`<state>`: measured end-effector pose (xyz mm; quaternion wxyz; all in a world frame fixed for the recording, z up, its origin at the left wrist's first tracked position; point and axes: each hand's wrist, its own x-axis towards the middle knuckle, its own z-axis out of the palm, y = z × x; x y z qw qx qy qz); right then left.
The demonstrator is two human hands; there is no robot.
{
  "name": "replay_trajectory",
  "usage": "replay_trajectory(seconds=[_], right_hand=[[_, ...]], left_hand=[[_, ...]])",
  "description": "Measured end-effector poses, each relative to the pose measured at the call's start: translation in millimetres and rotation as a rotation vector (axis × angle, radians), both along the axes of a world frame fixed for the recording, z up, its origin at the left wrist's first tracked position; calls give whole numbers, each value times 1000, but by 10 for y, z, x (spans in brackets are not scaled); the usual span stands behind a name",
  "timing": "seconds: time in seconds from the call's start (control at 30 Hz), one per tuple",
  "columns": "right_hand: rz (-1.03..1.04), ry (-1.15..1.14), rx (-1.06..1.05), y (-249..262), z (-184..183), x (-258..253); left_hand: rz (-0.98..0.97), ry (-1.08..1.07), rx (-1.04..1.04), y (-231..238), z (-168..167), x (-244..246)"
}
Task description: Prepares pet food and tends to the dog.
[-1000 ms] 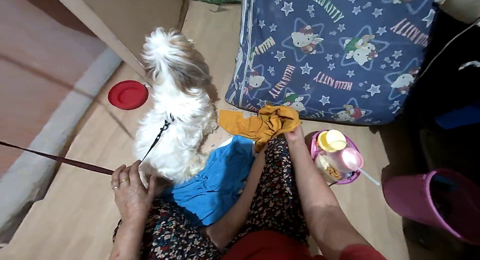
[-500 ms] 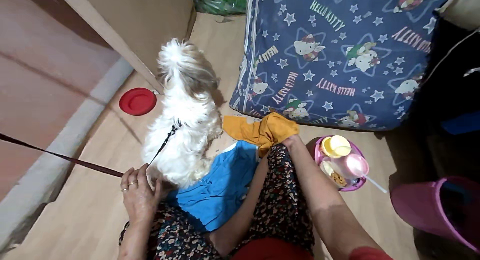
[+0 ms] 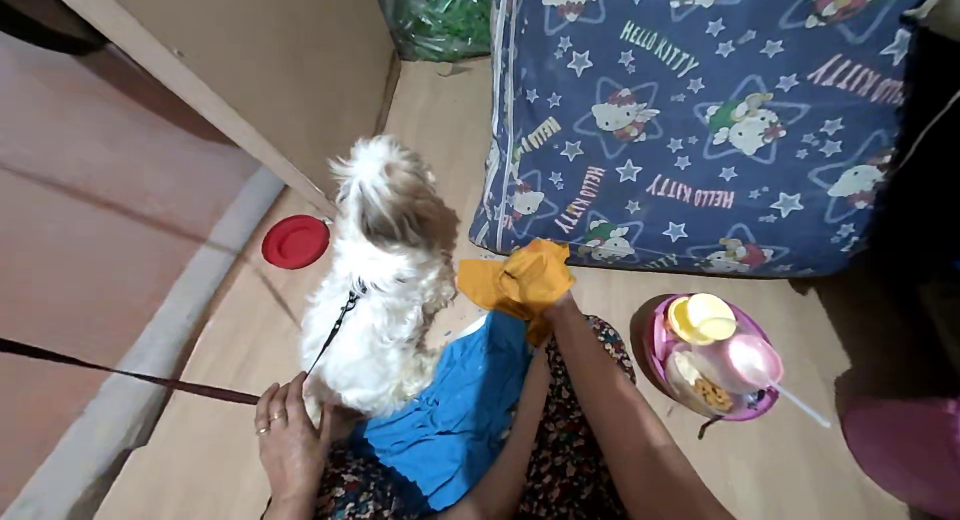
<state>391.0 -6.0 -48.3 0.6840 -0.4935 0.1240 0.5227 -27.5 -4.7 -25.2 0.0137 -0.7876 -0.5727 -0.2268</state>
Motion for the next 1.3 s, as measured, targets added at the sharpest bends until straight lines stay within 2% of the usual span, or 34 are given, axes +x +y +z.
replay_trajectory(seconds=[0.17, 0.3, 0.37, 0.43, 0.47, 0.5, 0.57, 0.67, 0.73, 0.83, 0.93, 0.97, 1.03, 1.07, 1.1, 1.17, 1.2, 1.27, 1.3], right_hand=[[-150, 4, -2, -35, 125, 86], [-176, -154, -2, -57, 53, 96], [-48, -358, -145, -50, 92, 85], [187, -799, -341, -66, 9, 46], [438, -824, -431, -88, 151, 116], [543, -829, -461, -92, 192, 143], [375, -824, -368, -116, 52, 73], [19, -499, -44, -109, 17, 28], [6, -409, 42, -112, 1, 64], [164, -582, 30, -141, -114, 111], [307, -901, -34, -178, -128, 107], [314, -889, -68, -173, -51, 79], [245, -566, -166, -93, 352, -35], [146, -406, -167, -45, 445, -62], [63, -320, -91, -48, 364, -41], [-16, -304, 89, -83, -7, 47], [-11, -324, 83, -85, -75, 72], [103, -370, -119, -65, -55, 117], [245, -401, -233, -63, -46, 169]], left_hand=[[23, 4, 41, 19, -85, 84], [29, 1, 38, 46, -137, 102], [23, 4, 40, 50, -129, 111], [26, 9, 31, 49, -121, 102], [35, 11, 24, 47, -117, 89], [43, 12, 16, 43, -114, 67], [54, 13, -2, 30, -94, 22], [53, 24, -15, 14, -42, 17], [52, 32, -44, 7, 7, 55], [74, 14, -100, 16, 68, 116], [79, 11, -111, 20, 89, 162], [79, 6, -114, 16, 95, 177], [76, -2, -101, 9, 103, 206], [71, -1, -93, 7, 98, 211], [69, -1, -88, 5, 88, 209], [67, -1, -89, -4, 73, 195], [61, -4, -85, -4, 64, 184], [54, 0, -59, 0, 45, 176], [52, -2, -52, -2, 42, 176]])
